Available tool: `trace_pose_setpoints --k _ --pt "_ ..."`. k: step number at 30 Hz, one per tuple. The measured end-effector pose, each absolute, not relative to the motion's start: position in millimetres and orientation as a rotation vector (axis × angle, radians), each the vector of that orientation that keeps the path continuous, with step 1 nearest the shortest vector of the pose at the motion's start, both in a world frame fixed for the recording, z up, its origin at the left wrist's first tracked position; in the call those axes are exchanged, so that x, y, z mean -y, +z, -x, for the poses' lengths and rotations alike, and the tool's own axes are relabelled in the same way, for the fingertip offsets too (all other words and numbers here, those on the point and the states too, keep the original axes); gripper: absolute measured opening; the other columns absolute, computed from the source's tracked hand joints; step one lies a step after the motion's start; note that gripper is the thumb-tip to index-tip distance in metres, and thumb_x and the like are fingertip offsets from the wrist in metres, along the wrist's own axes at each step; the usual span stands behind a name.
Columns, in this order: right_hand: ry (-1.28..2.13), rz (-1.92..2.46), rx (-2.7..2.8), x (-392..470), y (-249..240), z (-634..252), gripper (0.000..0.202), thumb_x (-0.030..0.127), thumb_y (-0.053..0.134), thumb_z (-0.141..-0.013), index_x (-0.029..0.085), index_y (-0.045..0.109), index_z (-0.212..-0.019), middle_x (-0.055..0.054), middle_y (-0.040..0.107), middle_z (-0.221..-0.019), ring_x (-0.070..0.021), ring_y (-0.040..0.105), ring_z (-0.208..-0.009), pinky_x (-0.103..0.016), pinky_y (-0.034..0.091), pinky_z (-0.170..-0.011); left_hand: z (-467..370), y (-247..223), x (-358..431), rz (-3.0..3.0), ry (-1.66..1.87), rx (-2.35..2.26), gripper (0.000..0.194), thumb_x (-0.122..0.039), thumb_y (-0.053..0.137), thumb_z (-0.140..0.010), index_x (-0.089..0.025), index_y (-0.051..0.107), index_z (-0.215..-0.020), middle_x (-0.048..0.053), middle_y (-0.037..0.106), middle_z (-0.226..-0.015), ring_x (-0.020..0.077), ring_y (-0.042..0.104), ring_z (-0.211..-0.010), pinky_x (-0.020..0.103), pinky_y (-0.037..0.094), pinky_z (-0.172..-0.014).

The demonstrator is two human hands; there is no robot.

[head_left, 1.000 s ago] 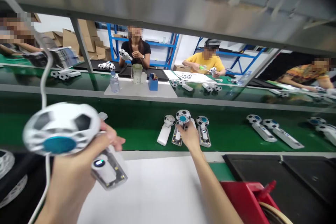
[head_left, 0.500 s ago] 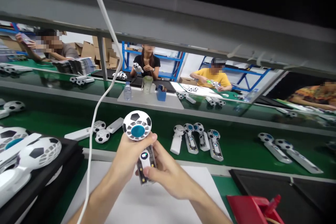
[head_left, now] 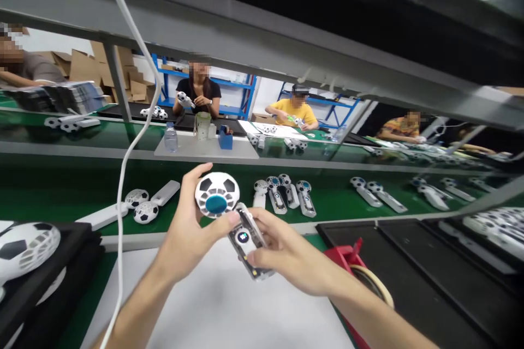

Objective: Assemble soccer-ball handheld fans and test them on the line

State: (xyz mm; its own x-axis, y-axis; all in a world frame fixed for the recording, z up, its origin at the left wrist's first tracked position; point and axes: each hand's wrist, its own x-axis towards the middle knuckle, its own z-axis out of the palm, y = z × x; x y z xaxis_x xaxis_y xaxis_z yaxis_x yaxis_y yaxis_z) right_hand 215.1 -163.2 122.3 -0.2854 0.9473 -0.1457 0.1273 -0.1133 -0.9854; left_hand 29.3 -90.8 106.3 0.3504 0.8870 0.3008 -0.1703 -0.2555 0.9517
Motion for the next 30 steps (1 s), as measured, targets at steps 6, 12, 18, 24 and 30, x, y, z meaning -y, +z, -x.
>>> trace_pose_setpoints --k 6,12,18,24,30 --pt "1.458 1.394 1.465 184.1 131.1 -230.9 0.051 0.012 0.062 -0.08 0.025 0.052 -0.128 -0.001 0.06 -0.1 -0.0169 0.058 -0.086 -0.029 0.046 -0.069 -30.4 114.2 98.4 -1.741 1.066 -0.875 0.049 -0.04 0.076 -0.074 -0.027 0.058 -0.118 0.002 0.064 -0.107 0.0183 0.063 -0.084 0.023 0.05 -0.07" --pt "1.32 1.45 1.418 193.5 146.9 -246.7 0.056 0.022 0.065 -0.087 0.026 0.045 -0.139 -0.006 0.063 -0.119 -0.0177 0.059 -0.094 -0.029 0.047 -0.074 -43.0 116.2 103.2 -1.559 1.186 -0.998 0.044 -0.041 0.077 -0.07 -0.025 0.056 -0.105 -0.002 0.061 -0.091 0.015 0.058 -0.071 0.024 0.047 -0.062" --pt "1.052 1.533 1.638 194.4 154.5 -245.4 0.047 0.015 0.057 -0.086 0.03 0.059 -0.131 -0.002 0.062 -0.13 -0.02 0.059 -0.102 -0.027 0.046 -0.071 -43.1 115.1 105.1 -1.532 1.175 -1.005 0.044 -0.044 0.077 -0.07 -0.026 0.052 -0.102 -0.003 0.057 -0.087 0.0139 0.055 -0.069 0.023 0.046 -0.061" --pt "1.078 1.522 1.544 190.6 159.2 -250.7 0.044 0.035 0.064 -0.09 0.025 0.059 -0.132 -0.006 0.062 -0.131 -0.0243 0.061 -0.111 -0.034 0.052 -0.084 -36.2 118.4 98.6 -1.558 1.047 -1.01 0.045 -0.046 0.076 -0.071 -0.026 0.053 -0.104 -0.003 0.058 -0.087 0.0142 0.054 -0.069 0.024 0.045 -0.061" --pt "0.554 1.467 1.524 192.1 158.7 -252.4 0.026 0.039 0.059 -0.095 0.024 0.065 -0.115 -0.006 0.066 -0.118 -0.0222 0.061 -0.105 -0.034 0.048 -0.09 -34.9 116.3 93.2 -1.646 0.507 -0.656 0.039 -0.033 0.079 -0.07 -0.023 0.061 -0.103 -0.003 0.059 -0.087 0.0135 0.052 -0.073 0.023 0.04 -0.062"
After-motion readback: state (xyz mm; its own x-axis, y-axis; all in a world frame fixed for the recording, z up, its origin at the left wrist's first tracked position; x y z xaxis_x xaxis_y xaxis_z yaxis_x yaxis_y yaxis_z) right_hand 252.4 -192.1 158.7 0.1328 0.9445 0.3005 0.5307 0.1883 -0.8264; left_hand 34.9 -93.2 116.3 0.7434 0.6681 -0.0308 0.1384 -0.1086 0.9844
